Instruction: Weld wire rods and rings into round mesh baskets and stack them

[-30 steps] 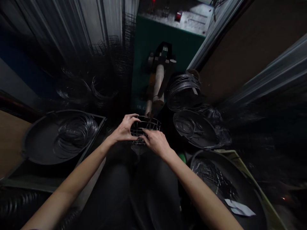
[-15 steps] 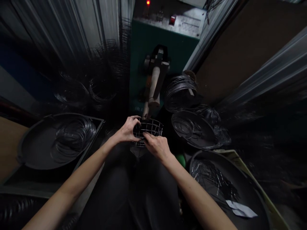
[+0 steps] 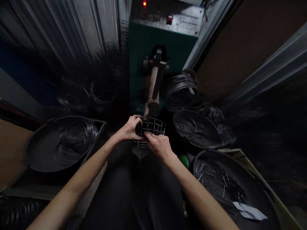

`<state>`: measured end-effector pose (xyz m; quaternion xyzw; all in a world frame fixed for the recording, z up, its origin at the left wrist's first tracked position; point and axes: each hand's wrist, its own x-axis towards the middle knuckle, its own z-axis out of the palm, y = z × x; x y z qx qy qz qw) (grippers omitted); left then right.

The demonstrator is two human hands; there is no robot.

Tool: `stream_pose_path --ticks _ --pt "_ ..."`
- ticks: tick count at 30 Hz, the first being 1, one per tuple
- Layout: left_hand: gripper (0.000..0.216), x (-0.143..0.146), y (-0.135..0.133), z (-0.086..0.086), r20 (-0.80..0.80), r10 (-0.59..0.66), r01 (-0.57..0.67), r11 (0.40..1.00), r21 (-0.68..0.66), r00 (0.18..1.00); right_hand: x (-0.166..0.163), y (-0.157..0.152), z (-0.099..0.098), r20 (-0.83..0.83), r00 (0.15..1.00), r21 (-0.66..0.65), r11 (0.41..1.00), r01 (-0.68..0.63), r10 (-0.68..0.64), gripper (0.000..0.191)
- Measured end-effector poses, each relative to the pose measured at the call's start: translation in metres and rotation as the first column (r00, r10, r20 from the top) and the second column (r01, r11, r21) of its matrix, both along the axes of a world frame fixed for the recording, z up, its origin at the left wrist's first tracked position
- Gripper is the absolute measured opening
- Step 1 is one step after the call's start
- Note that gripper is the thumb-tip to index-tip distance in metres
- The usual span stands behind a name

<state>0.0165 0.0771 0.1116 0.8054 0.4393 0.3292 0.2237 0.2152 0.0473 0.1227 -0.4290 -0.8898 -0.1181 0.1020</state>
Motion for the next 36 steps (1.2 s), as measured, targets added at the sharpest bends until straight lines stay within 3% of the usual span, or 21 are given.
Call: stream_pose_path --ticks 14,18,20,23,29,36 --pt "0.065 -0.004 0.020 0.013 -0.048 -0.037 0.035 0.999 -0.042 0.998 -0.004 0.012 0.009 -0.035 0.998 -0.077 0.996 0.054 -0.057 0.031" --pt "0.085 -0.016 0.015 0.006 0.004 -0.085 0.085 0.995 -0.061 0.996 0.004 0.004 0.010 -0.142 0.988 -0.124 0.991 0.043 -0.061 0.035" --pt "0.092 -0.024 0.012 0.000 0.011 -0.087 0.088 0.993 -0.076 0.996 0.013 -0.001 0.007 -0.242 0.968 -0.093 0.995 0.038 -0.059 0.033" --pt "0.086 -0.030 0.008 -0.007 0.019 -0.040 0.041 0.996 -0.083 0.999 0.024 -0.003 0.001 -0.322 0.941 -0.043 0.995 0.093 -0.102 0.030" --pt "0.084 -0.029 0.017 -0.008 0.066 0.000 0.003 0.999 -0.045 0.998 0.028 0.014 -0.008 -0.346 0.933 -0.007 0.995 0.104 -0.100 0.039" --pt "0.082 -0.032 0.035 -0.007 0.096 0.015 -0.009 0.998 -0.066 0.995 0.021 0.034 -0.002 -0.358 0.928 0.013 0.993 0.119 -0.106 0.046"
